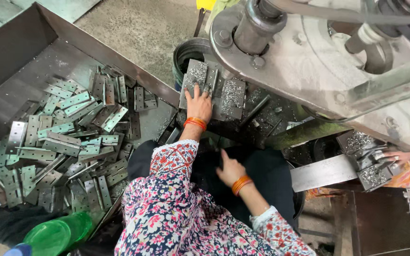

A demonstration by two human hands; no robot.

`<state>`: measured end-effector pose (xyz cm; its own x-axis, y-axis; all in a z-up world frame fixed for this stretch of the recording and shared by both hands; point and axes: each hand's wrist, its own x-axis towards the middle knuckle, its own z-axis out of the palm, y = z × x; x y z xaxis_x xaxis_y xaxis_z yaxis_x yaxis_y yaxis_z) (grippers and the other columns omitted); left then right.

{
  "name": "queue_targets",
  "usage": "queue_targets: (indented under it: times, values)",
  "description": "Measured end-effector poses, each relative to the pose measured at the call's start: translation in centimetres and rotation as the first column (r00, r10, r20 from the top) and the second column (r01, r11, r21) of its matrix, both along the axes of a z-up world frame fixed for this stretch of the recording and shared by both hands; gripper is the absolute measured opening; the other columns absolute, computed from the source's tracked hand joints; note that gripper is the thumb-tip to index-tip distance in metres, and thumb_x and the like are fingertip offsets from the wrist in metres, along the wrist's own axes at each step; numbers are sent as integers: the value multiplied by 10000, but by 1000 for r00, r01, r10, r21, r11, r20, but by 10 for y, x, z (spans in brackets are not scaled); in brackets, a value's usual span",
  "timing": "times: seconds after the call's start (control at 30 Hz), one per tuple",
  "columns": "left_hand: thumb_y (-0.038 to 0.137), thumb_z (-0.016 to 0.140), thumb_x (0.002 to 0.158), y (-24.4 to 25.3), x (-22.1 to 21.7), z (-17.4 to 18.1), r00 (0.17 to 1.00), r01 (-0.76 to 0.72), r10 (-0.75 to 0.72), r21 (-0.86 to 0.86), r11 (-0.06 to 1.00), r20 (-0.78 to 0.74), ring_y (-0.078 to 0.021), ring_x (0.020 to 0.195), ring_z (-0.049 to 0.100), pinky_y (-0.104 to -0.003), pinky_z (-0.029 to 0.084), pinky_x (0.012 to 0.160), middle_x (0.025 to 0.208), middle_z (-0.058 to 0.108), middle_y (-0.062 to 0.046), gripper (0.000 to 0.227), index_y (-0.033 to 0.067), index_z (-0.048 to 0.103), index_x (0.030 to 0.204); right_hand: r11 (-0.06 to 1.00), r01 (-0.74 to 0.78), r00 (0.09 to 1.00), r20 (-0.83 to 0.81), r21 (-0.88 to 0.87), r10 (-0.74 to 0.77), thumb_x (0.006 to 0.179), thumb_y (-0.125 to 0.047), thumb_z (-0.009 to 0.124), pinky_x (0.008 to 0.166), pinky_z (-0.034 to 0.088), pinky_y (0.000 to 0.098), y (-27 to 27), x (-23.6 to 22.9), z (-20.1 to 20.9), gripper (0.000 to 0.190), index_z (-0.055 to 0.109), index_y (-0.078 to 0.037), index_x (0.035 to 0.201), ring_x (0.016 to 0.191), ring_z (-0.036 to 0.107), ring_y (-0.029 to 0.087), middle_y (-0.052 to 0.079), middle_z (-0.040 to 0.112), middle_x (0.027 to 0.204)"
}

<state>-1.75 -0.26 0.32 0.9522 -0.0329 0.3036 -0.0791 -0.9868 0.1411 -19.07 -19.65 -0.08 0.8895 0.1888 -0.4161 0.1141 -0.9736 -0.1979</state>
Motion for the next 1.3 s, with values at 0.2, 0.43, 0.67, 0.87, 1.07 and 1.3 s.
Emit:
queue_targets:
  times: [0.2,0.43,0.67,0.87,1.07,1.3]
  values:
    - [246,509,969,6,-8,8,999,35,-35,16,999,-14,-374,1458,334,-735,194,1143,1316,661,-25,346,112,754,1174,969,43,971,220,242,-98,841,-378,707,816,564,560,-13,-39,-72,818,331,-192,1544,952,697,457,224,724,1073]
    - [249,506,964,3,-4,3,999,40,-40,-25,999,-16,-373,1474,317,-743,176,1142,1356,646,-18,340,109,763,1136,992,42,999,14,116,-44,821,-355,737,853,573,546,4,-13,7,895,276,-177,1568,967,702,458,257,717,1071]
    - [242,488,966,-8,20,-4,999,6,-10,-102,995,-33,-362,1485,284,-761,161,1137,1352,637,-11,359,112,758,1164,999,46,999,-8,11,-46,880,-379,693,855,579,549,9,-1,16,831,291,-206,1587,952,708,463,271,725,1041]
    - [232,488,973,-5,11,2,1000,9,-11,-96,995,-18,-359,1497,307,-748,169,1150,1384,627,2,355,117,751,1182,976,75,982,152,204,-107,851,-369,708,822,568,578,-3,-31,-62,819,309,-230,1554,950,696,474,244,728,1080]
    - [412,618,861,19,-15,22,989,-81,117,-329,941,91,-363,1421,344,-715,252,1075,1382,599,-48,495,142,706,1266,969,107,992,38,224,-118,807,-362,775,897,562,548,-15,-17,-55,891,345,-212,1573,1071,672,489,295,692,1159]
    - [400,745,893,104,-79,24,941,-239,324,-485,841,98,-352,1352,471,-533,474,1047,1407,618,-30,416,196,712,1254,516,-38,941,-143,856,306,973,-192,632,1181,314,362,-49,21,31,678,406,-24,1591,1446,449,268,161,479,1591]
